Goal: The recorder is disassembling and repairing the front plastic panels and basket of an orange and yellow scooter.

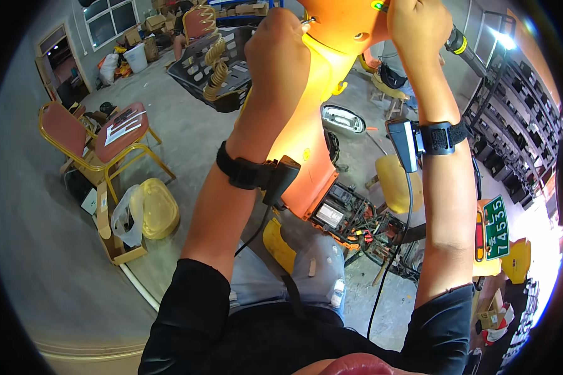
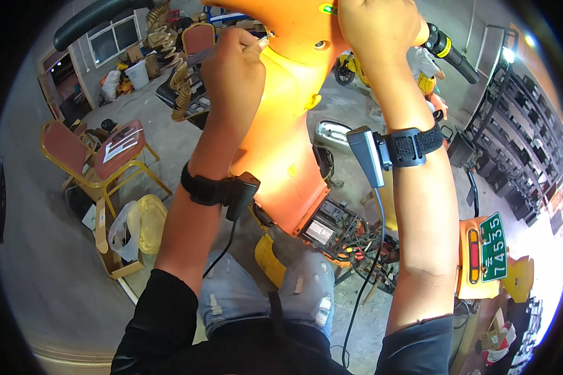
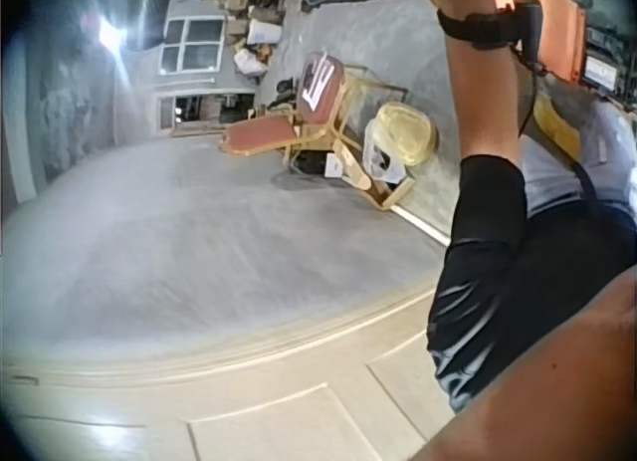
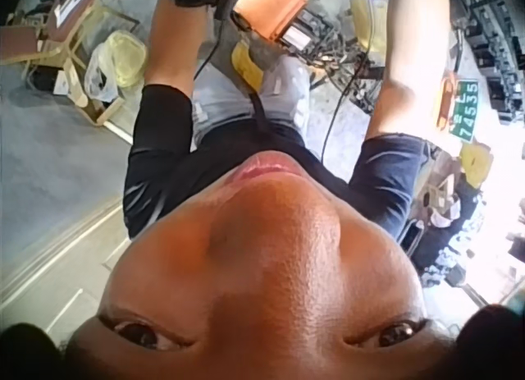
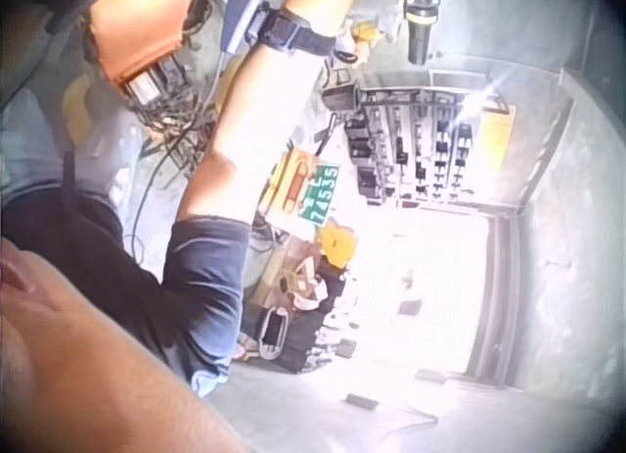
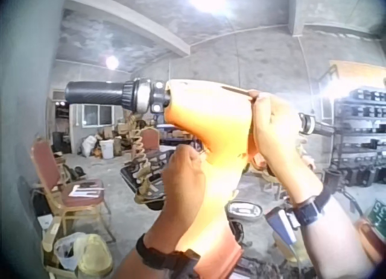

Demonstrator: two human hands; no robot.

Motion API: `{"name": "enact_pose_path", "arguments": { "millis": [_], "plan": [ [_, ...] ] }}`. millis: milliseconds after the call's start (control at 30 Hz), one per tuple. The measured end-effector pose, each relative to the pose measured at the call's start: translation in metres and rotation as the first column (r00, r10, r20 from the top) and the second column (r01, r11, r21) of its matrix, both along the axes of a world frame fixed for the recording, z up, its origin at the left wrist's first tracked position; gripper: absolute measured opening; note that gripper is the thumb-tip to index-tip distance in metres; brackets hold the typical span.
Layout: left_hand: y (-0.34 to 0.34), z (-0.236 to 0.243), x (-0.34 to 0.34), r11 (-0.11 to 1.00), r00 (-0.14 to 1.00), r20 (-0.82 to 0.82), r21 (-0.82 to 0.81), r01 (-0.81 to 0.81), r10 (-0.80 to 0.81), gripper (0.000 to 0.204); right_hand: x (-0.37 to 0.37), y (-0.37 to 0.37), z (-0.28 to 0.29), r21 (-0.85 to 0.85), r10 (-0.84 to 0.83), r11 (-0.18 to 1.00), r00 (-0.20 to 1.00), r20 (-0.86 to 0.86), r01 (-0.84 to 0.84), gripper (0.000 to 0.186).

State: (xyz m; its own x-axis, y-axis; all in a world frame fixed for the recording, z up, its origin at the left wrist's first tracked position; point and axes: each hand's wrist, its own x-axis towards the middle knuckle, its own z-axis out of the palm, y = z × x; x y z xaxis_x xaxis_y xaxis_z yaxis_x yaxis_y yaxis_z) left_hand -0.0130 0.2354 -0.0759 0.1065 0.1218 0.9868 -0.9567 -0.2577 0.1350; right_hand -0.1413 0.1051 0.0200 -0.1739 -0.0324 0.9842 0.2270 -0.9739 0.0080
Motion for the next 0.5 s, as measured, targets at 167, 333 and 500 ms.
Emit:
{"name": "enact_pose_path", "arguments": {
  "millis": [167,333,500],
  "plan": [
    [-0.001,0.003,0.000,1.000,0.999,-0.045,-0.012,0.016,-0.016,0.022,0.000,0.004,0.000,0.005,-0.051,0.999,0.997,0.057,0.051,0.038],
    [0.002,0.010,0.000,0.997,0.986,-0.160,0.040,0.059,-0.052,0.021,0.000,0.006,0.000,0.077,-0.058,0.996,0.997,0.045,0.055,0.039],
    [0.004,0.018,0.003,0.984,0.950,-0.302,0.125,0.124,-0.081,0.020,0.006,0.002,0.000,0.060,-0.053,0.997,0.997,0.049,0.050,0.041]
  ]
}}
